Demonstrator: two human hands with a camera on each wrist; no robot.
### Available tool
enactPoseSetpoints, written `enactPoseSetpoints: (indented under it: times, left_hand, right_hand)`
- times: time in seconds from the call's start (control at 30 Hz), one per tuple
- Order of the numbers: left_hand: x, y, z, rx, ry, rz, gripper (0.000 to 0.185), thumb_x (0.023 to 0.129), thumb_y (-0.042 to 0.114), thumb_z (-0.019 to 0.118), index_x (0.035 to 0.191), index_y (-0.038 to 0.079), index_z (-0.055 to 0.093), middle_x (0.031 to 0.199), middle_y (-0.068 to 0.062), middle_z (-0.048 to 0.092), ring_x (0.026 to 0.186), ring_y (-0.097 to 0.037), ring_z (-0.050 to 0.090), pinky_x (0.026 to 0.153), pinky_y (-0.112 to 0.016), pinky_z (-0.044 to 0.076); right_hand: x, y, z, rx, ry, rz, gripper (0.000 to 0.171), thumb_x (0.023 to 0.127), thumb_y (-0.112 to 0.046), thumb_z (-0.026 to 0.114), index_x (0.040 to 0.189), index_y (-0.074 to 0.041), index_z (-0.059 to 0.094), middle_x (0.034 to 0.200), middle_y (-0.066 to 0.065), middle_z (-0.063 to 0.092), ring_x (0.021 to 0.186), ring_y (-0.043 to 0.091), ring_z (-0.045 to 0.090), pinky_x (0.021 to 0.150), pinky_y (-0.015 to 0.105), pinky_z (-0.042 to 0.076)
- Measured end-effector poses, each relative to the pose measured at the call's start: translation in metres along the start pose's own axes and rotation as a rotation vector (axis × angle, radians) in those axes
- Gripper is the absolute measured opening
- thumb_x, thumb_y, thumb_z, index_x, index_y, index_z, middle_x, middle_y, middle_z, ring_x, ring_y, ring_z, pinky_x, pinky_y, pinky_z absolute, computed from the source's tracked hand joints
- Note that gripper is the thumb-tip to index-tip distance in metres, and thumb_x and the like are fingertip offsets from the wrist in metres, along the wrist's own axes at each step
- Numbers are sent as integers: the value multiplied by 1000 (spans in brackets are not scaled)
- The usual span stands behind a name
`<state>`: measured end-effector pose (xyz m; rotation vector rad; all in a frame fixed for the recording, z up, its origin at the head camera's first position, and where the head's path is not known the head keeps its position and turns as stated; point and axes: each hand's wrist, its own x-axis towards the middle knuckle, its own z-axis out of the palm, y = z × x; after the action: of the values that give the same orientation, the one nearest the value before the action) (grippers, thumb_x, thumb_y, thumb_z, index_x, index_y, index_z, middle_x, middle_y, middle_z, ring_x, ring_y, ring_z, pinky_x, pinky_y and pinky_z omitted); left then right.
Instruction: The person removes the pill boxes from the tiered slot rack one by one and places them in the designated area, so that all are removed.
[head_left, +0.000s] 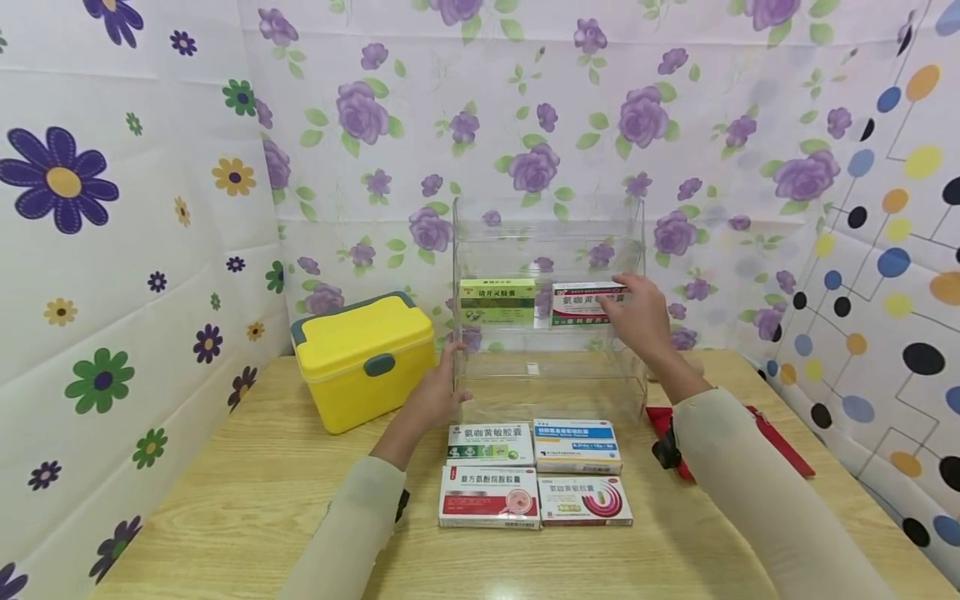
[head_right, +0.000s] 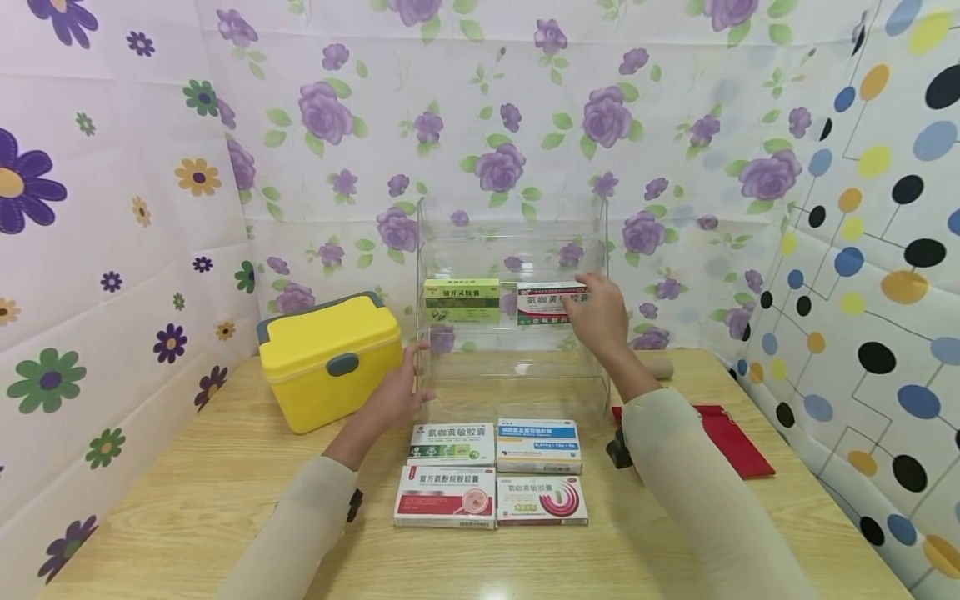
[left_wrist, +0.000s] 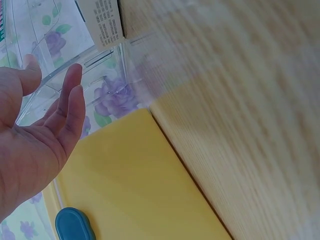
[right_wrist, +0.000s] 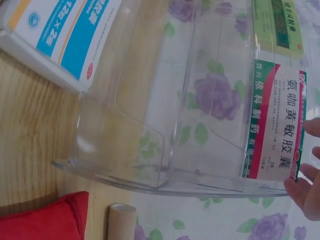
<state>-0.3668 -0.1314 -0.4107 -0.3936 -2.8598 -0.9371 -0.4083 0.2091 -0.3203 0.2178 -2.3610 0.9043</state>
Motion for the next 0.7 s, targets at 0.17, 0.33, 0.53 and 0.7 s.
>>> enactPoseSetpoints:
  times: [0.17, 0.33, 0.53, 0.7]
  left_hand:
    - [-1, 0, -1, 3, 8, 8, 83, 91, 15, 74, 148, 32, 16, 90, -14, 59, 74, -27, 56, 61, -36, 49]
    - [0, 0, 0, 7, 18, 16, 83, 91, 16, 74, 147, 32, 16, 93, -15, 59, 76, -28, 57, 63, -37, 49]
    - [0, 0, 1, 16, 22, 9, 83, 91, 16, 74, 147, 34, 15, 86, -11, 56, 76, -27, 56, 62, -35, 48]
    - [-1, -1, 2, 18, 22, 13, 84, 91, 16, 74, 148, 33, 15, 84, -11, 56, 74, -27, 56, 61, -36, 47]
  right_hand:
    - [2, 1, 4, -50, 13, 14, 46, 92, -27, 71, 131, -4, 62, 129, 19, 63, 117, 41, 56, 86, 55, 49]
    - [1, 2, 5, -82, 42, -18, 44, 91, -24, 73, 129, -4, 63, 126, 18, 65, 113, 41, 58, 86, 55, 50]
    - [1, 4, 5, -87, 30, -31, 42, 91, -21, 73, 128, -5, 63, 126, 16, 65, 114, 39, 59, 88, 54, 50]
    - [2, 5, 2, -27, 10, -26, 38, 91, -14, 72, 127, -3, 64, 128, 17, 64, 115, 39, 59, 88, 52, 50]
